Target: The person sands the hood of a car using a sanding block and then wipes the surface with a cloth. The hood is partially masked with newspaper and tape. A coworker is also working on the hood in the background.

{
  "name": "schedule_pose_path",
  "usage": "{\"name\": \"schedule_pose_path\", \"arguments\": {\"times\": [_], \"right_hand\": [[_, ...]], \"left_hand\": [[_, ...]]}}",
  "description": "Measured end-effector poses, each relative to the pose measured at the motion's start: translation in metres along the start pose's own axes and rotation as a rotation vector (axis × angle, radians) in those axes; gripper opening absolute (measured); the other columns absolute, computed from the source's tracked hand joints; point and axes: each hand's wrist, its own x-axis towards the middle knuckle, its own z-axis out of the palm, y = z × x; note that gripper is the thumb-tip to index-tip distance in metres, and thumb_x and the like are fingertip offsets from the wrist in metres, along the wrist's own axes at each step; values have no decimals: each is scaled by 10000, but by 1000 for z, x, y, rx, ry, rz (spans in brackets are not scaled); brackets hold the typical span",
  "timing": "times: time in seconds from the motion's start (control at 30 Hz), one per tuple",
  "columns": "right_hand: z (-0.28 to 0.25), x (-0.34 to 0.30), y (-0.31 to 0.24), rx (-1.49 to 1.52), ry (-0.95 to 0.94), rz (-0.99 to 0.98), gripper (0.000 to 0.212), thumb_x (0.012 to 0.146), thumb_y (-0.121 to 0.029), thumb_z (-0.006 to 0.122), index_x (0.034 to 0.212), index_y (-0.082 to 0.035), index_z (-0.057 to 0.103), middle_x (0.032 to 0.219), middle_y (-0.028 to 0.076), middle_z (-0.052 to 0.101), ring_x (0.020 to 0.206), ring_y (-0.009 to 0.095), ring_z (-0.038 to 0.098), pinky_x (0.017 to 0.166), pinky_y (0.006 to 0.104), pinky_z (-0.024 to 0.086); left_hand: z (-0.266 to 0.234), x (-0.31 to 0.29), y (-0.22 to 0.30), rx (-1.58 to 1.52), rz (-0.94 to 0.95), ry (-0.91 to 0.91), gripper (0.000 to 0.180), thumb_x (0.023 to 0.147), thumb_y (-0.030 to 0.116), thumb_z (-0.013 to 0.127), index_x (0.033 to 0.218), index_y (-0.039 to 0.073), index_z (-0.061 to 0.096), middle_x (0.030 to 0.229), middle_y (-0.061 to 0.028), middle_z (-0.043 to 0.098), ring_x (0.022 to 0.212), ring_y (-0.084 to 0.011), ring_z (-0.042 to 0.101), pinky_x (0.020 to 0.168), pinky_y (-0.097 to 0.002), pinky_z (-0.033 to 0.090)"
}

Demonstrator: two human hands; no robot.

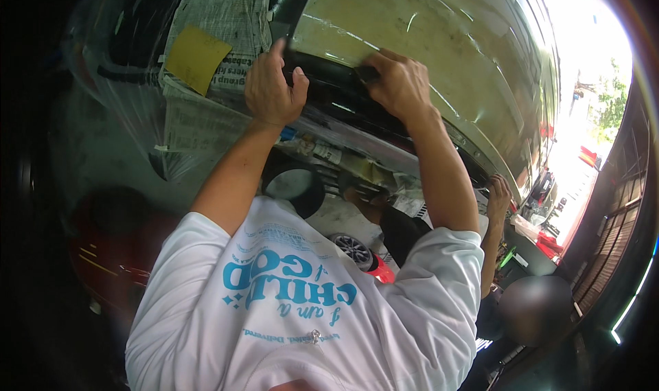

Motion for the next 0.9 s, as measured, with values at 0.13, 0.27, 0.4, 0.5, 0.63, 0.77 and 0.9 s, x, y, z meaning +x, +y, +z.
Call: {"name": "schedule_pose_path", "arguments": {"times": [0.13,0.27,0.4,0.5,0.63,0.77,0.9], "right_hand": [[-5,-6,-1,-23,22,20,184,812,-195,759,983,-136,793,965,82,751,867,344,720,783,450,573],[-16,-36,30,10,-3,109,191,807,-190,756,986,-135,791,967,79,753,875,343,720,785,448,571],[-1,-17,18,78,27,29,200,811,-194,758,1002,-145,790,977,74,757,881,342,723,791,450,567],[14,15,-13,32,9,8,207,811,-191,754,1010,-147,788,984,77,759,893,346,724,799,455,566],[9,29,-42,-20,-12,19,196,816,-194,740,1000,-140,782,988,88,758,906,354,721,803,466,564],[0,22,-35,10,-65,94,198,816,-199,729,997,-133,775,999,107,757,909,366,718,796,476,561],[13,46,-61,-3,-60,9,199,814,-192,726,995,-125,774,999,118,755,912,367,721,796,484,561]], "left_hand": [[-1,1,-4,-16,-6,40,536,880,197,598,1371,-14,555,897,-113,585,800,-306,602,728,-434,480],[-3,0,-3,-20,-15,-9,561,862,167,571,1389,-21,529,903,-132,589,792,-334,581,711,-466,468],[-6,2,0,-40,-31,-30,573,842,147,569,1388,-23,527,908,-132,583,799,-333,578,722,-469,469],[-5,0,0,-58,-50,-21,564,835,138,570,1375,-22,543,915,-125,581,812,-323,590,743,-455,476],[-5,-2,-5,-73,-68,-16,580,820,135,568,1380,-9,520,931,-130,584,810,-334,581,733,-463,462],[-4,-2,-5,-81,-44,12,563,806,127,576,1351,-2,519,937,-136,583,812,-343,586,723,-466,460],[-1,-3,-6,-99,-29,30,559,798,113,582,1341,2,511,938,-141,583,800,-348,588,718,-472,458]]}}
